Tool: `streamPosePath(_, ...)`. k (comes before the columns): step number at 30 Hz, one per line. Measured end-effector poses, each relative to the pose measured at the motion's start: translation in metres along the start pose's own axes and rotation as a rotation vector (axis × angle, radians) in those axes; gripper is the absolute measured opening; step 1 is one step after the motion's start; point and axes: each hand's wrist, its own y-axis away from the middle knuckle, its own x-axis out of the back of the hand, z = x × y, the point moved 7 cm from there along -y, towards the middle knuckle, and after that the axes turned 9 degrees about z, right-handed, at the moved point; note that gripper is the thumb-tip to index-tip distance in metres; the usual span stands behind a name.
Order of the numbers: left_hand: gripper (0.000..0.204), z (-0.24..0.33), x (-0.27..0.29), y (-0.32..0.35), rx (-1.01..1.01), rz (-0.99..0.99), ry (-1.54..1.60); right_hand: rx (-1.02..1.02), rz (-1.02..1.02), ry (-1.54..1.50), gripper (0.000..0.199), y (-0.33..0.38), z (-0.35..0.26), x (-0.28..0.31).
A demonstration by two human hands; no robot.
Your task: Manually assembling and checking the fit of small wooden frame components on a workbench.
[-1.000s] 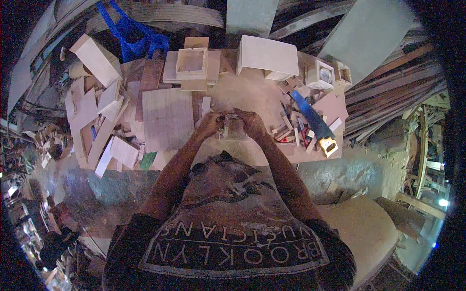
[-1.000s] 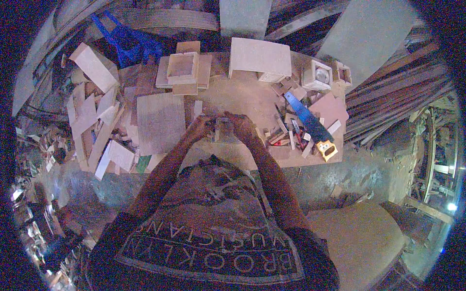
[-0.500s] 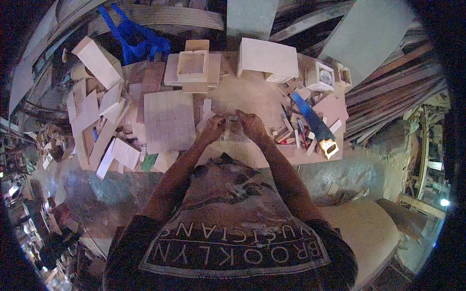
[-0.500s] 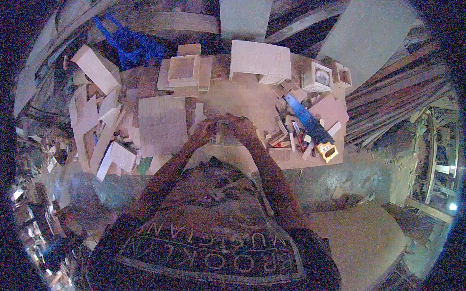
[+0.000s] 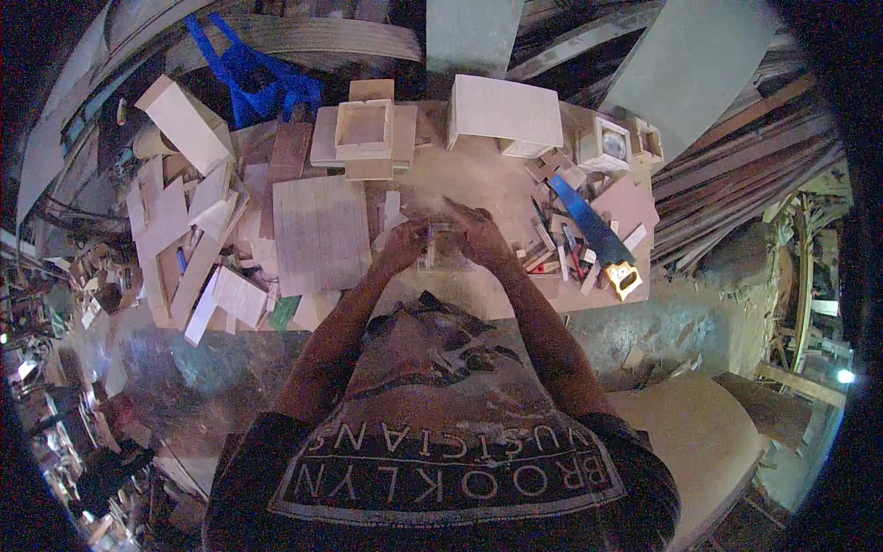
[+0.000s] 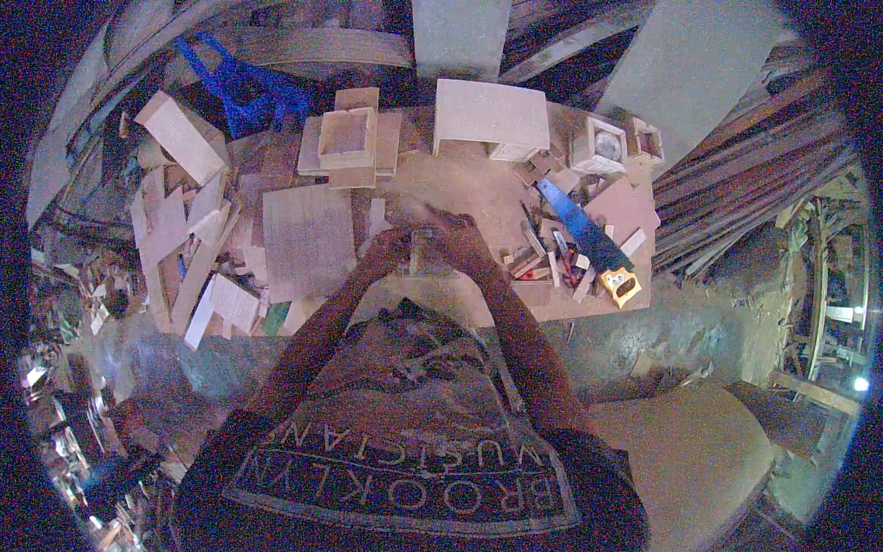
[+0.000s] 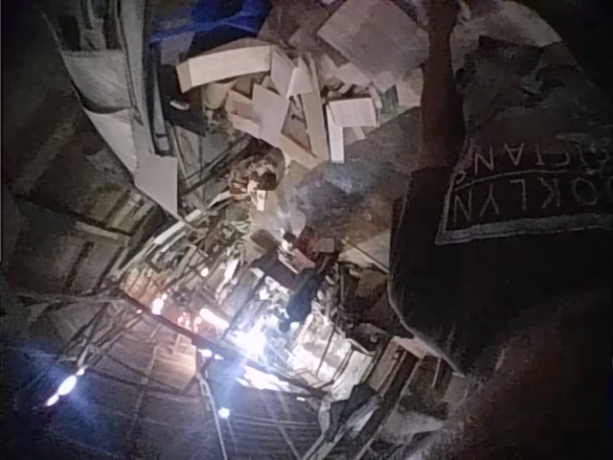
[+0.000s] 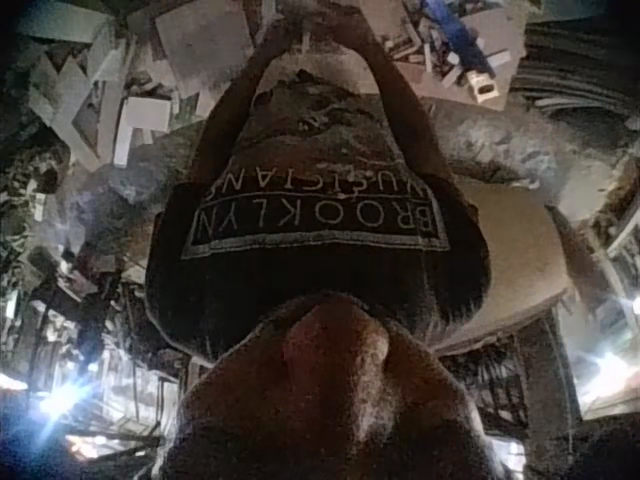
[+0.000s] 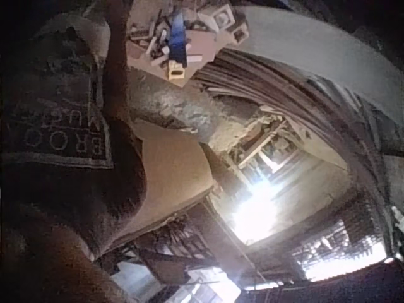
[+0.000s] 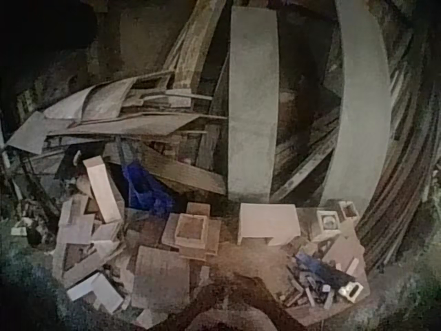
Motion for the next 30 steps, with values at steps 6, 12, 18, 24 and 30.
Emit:
streamPosePath(6,0.037,0.008,0.002,-0.003,-0.101,-0.031,-0.294,-0.721,0.26,-0.396,0.042,0.058,0.081,-0.001)
streamPosePath(12,0.038,0.014,0.007,0.001,0.014,-0.075,-0.129,-0.814,0.18,-0.45,0.045,0.083,0.08,-0.026)
streamPosePath(18,0.042,0.007,0.006,-0.002,-0.018,-0.056,-0.129,-0.832,0.123,-0.444,0.045,0.099,0.093,-0.055)
streamPosePath(24,0.044,-0.022,0.001,-0.001,0.192,-0.088,0.212,-0.785,0.099,-0.236,0.041,0.091,0.079,-0.042)
streamPosePath(30,0.044,-0.002,0.002,-0.005,-0.091,-0.057,-0.104,-0.753,0.148,-0.096,0.029,0.08,0.066,-0.022)
